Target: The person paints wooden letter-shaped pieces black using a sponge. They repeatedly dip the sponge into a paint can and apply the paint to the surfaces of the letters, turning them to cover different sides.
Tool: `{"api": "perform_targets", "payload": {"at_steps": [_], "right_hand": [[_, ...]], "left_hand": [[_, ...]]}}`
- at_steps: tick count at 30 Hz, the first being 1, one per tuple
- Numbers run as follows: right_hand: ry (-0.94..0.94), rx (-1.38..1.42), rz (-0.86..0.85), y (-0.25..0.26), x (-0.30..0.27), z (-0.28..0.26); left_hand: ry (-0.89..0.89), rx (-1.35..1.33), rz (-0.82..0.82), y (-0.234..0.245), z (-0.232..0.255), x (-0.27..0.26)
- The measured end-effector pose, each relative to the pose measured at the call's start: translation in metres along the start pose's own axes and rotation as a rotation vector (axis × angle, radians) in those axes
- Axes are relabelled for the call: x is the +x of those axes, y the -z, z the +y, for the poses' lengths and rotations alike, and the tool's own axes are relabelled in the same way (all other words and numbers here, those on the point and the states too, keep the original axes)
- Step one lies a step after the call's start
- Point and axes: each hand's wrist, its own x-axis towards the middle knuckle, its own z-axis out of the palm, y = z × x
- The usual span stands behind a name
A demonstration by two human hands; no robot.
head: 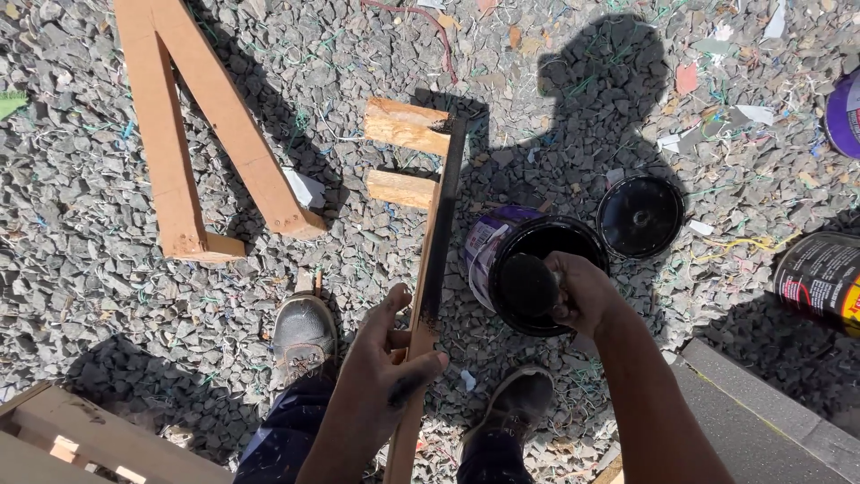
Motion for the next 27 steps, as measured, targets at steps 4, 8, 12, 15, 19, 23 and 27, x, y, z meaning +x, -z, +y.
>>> {"api": "perform_targets", "payload": {"at_steps": [4, 8, 12, 15, 19, 23, 27], "right_hand": [[-0.153, -0.056, 0.320, -0.039, -0.018, -0.021], [-0.097, 0.057, 0.184, -0.013, 0.010, 0.008], [-0.004, 0.156, 0.107, 0.017, 0.026, 0.038], [-0.006, 0.185, 0.021, -0.001, 0.017, 0.024], [0.179, 0.430, -0.323, -0.009, -0.032, 0.008], [0.172, 0.428, -0.345, -0.047, -0.089, -0.023], [0.327, 0.357, -0.190, -0.075, -0.119, -0.049]], "left_hand": [[-0.090, 0.403, 0.044, 0.003, -0.020, 0.010], [-0.355, 0.548, 0.006, 0.024, -0.043, 0.021], [-0.251, 0.198, 0.018, 0.021, -0.026, 0.004], [0.215, -0.383, 0.026, -0.001, 0.001, -0.014], [0.273, -0.567, -0.046, -0.002, -0.014, -0.014], [0.535, -0.041, -0.073, -0.011, -0.014, -0.031], [0.324, 0.294, 0.002, -0.010, -0.060, -0.009]]}}
